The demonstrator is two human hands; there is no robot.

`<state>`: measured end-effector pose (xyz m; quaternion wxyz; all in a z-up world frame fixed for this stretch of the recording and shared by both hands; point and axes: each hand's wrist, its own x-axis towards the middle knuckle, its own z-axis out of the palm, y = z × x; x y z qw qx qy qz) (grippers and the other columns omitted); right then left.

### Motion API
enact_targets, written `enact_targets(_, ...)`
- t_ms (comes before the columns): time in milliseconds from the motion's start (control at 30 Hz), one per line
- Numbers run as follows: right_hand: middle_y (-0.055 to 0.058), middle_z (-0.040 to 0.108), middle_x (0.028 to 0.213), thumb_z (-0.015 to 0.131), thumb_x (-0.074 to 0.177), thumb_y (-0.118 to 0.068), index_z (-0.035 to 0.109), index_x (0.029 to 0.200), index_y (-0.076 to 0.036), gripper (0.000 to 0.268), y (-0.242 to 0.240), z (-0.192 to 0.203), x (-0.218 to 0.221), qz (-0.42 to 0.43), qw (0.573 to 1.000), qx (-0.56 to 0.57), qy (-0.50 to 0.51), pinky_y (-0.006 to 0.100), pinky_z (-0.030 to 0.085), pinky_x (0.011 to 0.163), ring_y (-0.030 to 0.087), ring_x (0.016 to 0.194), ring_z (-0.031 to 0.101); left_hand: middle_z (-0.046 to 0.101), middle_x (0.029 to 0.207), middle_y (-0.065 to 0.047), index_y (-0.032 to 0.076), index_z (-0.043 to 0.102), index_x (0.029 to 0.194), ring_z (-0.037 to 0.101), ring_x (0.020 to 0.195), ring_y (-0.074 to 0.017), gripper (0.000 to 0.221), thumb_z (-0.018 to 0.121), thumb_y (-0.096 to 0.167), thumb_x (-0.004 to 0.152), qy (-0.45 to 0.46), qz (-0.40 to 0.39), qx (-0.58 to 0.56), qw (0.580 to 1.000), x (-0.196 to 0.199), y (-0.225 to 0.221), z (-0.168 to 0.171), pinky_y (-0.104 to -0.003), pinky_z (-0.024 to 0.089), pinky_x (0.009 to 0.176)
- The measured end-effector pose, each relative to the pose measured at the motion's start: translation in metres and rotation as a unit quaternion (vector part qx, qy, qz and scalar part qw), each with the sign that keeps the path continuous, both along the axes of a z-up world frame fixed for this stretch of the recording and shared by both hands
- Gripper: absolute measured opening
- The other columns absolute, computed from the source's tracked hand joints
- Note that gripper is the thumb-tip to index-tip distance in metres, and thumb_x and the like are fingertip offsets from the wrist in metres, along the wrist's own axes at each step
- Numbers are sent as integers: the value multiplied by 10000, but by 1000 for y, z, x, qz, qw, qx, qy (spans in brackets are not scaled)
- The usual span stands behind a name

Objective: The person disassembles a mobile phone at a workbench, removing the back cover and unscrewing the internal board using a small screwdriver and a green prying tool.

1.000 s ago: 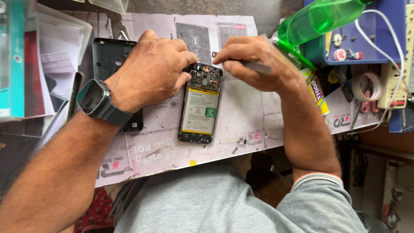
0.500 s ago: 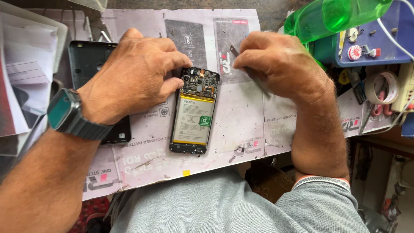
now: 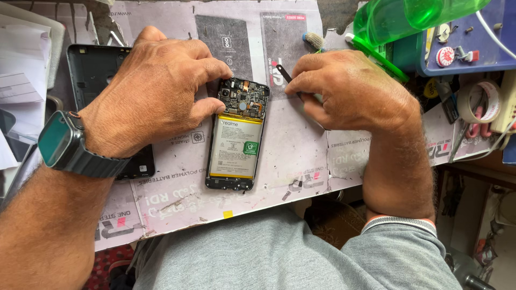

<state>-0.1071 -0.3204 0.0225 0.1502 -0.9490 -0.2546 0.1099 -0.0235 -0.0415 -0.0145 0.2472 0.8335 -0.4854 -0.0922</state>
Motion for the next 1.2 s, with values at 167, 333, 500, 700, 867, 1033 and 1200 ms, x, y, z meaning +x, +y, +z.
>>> enact_targets(167, 73, 745, 907, 775, 814, -102, 763, 882, -65, 78, 0, 0, 3, -28, 999, 22, 28, 401, 567, 688, 282, 773, 724, 748, 967, -74, 106, 796, 1126, 673, 818, -245, 414, 874, 297, 768, -12, -4, -14, 1000, 0, 2, 0, -437, 428, 875)
enact_targets(333, 124, 729, 832, 746, 858, -76, 674, 990, -36, 156, 4, -6, 8, -101, 992, 8, 72, 414, 555, 646, 301, 724, 707, 749, 960, -72, 106, 793, 1120, 683, 802, -237, 410, 870, 297, 766, -1, -1, -8, 1000, 0, 0, 2, -440, 430, 896)
enact_targets(500, 138, 723, 857, 720, 916, -37, 648, 1070, -45, 171, 4, -13, 6, -79, 992, 102, -4, 418, 557, 670, 299, 759, 715, 743, 938, -73, 117, 795, 1110, 687, 825, -254, 392, 850, 311, 774, -8, -9, 9, 1000, 1, -1, 3, -445, 433, 909)
enact_targets(700, 120, 733, 862, 743, 974, -81, 648, 1058, -54, 130, 4, -26, 8, -145, 974, 173, -6, 400, 568, 665, 286, 764, 730, 753, 990, -51, 136, 786, 1129, 689, 865, -241, 408, 838, 322, 770, -14, -9, 24, 1000, 0, -1, 5, -443, 427, 917)
enact_targets(867, 131, 719, 876, 788, 958, -99, 654, 1007, -52, 151, -5, -29, 7, -116, 974, 176, -83, 408, 565, 688, 300, 804, 724, 756, 949, -20, 155, 781, 1134, 698, 791, -204, 412, 831, 327, 763, 0, 2, 62, 998, -1, -4, 7, -427, 425, 928)
enact_targets(1033, 98, 699, 882, 777, 940, -111, 655, 982, -77, 134, 5, -39, 5, -113, 960, 145, -212, 444, 561, 710, 303, 817, 709, 759, 947, -17, 156, 786, 1153, 705, 776, -189, 419, 829, 352, 785, -3, 3, 91, 996, -2, -4, 9, -404, 433, 916)
enact_targets(1200, 89, 641, 839, 730, 919, -86, 651, 966, -65, 94, 47, -41, -5, -117, 952, 102, -264, 438, 535, 625, 302, 740, 678, 761, 971, -60, 137, 793, 1145, 728, 748, -207, 421, 840, 320, 769, 22, 23, 96, 995, -2, -8, 16, -354, 558, 790)
